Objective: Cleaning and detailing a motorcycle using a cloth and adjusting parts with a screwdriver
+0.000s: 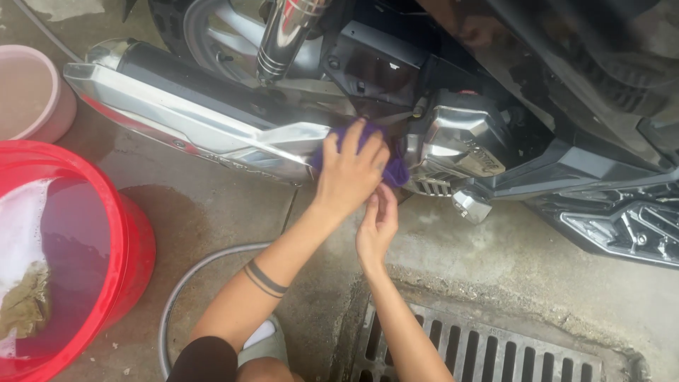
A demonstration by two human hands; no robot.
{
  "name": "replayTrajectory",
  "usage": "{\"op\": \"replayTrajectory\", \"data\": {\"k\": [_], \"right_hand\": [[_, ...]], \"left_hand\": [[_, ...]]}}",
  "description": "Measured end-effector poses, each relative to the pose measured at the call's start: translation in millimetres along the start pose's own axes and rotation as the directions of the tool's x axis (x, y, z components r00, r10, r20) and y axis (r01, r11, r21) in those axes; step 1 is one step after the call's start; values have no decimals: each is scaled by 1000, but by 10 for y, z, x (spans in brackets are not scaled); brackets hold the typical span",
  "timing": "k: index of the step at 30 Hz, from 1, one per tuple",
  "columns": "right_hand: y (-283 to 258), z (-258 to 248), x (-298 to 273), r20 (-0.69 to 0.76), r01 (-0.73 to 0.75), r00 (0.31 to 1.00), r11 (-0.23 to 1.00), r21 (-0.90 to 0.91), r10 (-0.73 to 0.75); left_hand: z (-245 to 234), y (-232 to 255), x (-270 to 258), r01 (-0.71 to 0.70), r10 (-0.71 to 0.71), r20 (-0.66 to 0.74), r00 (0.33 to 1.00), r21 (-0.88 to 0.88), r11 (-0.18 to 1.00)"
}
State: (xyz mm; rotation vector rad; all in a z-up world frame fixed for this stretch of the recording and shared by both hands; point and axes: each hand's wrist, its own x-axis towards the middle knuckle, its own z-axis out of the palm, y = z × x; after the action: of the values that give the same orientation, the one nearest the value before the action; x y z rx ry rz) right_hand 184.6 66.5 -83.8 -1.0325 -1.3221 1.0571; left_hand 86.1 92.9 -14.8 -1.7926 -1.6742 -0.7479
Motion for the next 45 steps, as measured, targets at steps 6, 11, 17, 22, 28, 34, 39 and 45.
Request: {"op": "replayTrajectory", "data": {"k": [6,11,17,22,28,34,39,45], "right_hand": [[276,-23,-16,-84,-56,995,998,2,56],[-146,107,-200,34,-196,981,971,141,193],[213,140,-202,-26,-437,888,860,263,459],[-192,128,-94,84,-526,848,815,244,523],[-319,243,-72,182,-603,797,734,314,576],[-279,262,-101,101,-593,800,752,290,592],[-277,316,-117,59,-581,802,754,305,594],[-225,302,128,74,-593,800,763,257,596]], "left_hand": [[137,-418,-904,-115,143,-238,961,128,985],[-144,-859,-982,406,-404,-414,816,-87,909],[369,114,-901,-77,108,-177,978,172,982],[3,-566,-868,366,-333,-362,871,25,930],[261,51,-786,262,-273,-150,950,-89,961],[153,158,-891,144,-150,12,989,-366,920],[-313,58,-859,244,-209,186,960,-197,950],[-821,21,-750,393,-226,340,913,-585,710]]}}
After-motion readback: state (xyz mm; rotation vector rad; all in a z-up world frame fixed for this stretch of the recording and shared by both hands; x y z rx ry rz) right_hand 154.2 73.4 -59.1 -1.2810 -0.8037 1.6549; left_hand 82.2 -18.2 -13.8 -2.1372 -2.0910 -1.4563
